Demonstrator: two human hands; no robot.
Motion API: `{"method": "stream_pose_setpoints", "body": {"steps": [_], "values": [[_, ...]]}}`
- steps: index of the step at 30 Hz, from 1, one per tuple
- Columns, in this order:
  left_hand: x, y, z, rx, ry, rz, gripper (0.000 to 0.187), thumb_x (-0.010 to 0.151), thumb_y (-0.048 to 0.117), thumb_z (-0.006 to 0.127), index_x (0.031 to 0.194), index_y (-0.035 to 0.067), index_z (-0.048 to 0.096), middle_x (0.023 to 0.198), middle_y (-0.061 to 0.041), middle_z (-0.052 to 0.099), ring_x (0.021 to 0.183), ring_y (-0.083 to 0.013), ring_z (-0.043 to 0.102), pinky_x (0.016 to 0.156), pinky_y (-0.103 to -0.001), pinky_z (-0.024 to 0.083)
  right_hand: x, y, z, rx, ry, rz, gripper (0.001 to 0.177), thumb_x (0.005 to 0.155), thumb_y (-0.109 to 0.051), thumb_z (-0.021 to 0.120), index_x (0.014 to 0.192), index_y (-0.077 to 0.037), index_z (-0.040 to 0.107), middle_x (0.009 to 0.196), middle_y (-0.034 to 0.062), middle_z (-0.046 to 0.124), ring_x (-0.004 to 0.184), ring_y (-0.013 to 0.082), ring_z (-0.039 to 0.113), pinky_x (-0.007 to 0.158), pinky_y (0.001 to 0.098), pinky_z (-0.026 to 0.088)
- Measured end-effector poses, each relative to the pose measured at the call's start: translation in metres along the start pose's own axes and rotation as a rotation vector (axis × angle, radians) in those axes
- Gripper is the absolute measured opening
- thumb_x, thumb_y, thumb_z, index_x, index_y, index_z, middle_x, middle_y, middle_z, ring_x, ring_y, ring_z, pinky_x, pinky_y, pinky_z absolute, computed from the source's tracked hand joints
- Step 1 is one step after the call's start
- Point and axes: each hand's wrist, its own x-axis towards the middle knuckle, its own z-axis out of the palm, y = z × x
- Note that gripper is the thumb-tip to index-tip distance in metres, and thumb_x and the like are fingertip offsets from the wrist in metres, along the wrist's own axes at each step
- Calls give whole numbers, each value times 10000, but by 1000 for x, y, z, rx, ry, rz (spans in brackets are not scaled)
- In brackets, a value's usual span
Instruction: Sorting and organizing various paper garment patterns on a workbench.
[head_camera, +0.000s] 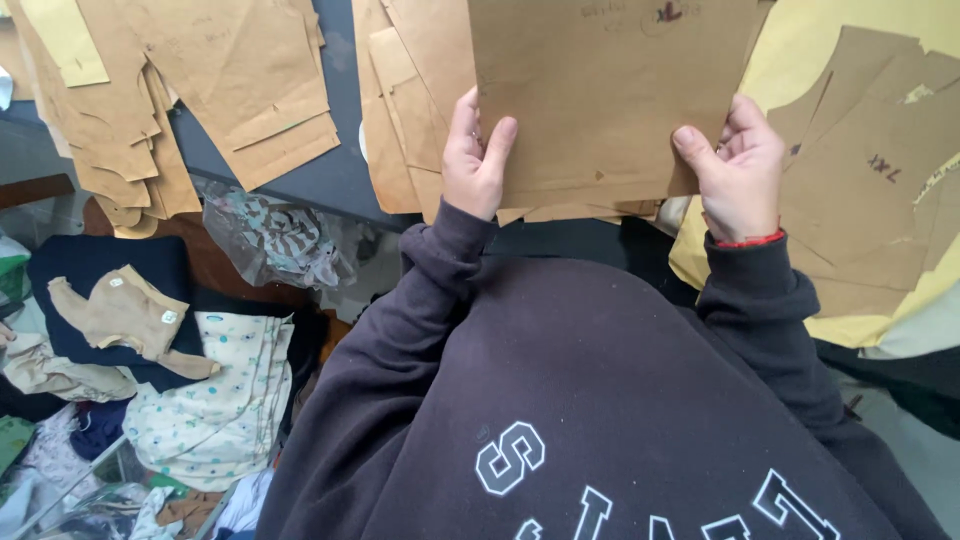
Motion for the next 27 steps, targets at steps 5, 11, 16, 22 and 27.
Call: {"method": "stream_pose_setpoints", "body": {"steps": [5,11,16,22,27], "values": [[-4,12,-13,125,-90,-167,615,1140,120,661,1698,148,405,1018,-15,655,736,-67,514,679,-202,447,3,56,-67,-287,228,-166,342,1046,157,783,1339,116,612,1175,137,599,973,203,565,898,312,540],[-12,-14,-39,347,-149,-257,413,1019,46,693,1430,61,665,1379,-91,691,1204,-201,761,1039,-314,621,-70,196,-366,-692,313,45,306,1410,-105,671,1520,179,644,1446,324,664,1307,377,691,1093,455,593],[-6,-26,-26,496,-173,-259,536,932,73,745,1451,126,622,1435,-140,600,1323,-291,684,1059,-412,640,-124,151,-317,-1446,608,29,522,1212,-137,1017,1375,171,627,1192,349,778,925,434,822,777,479,692],[25,-53,-15,837,-20,19,829,761,-2,893,1490,133,521,1418,-138,552,1244,-289,675,1115,-405,607,-21,17,-41,-734,89,-175,412,988,57,868,1351,29,675,1361,242,539,1183,388,640,1004,520,637],[24,-52,-2,890,-88,-55,790,755,-186,585,1417,236,499,1193,-22,683,684,-88,692,675,-296,658,41,60,6,-1089,-206,-310,842,742,-210,1027,1472,-34,646,1274,196,535,1165,391,506,1004,504,450]]}}
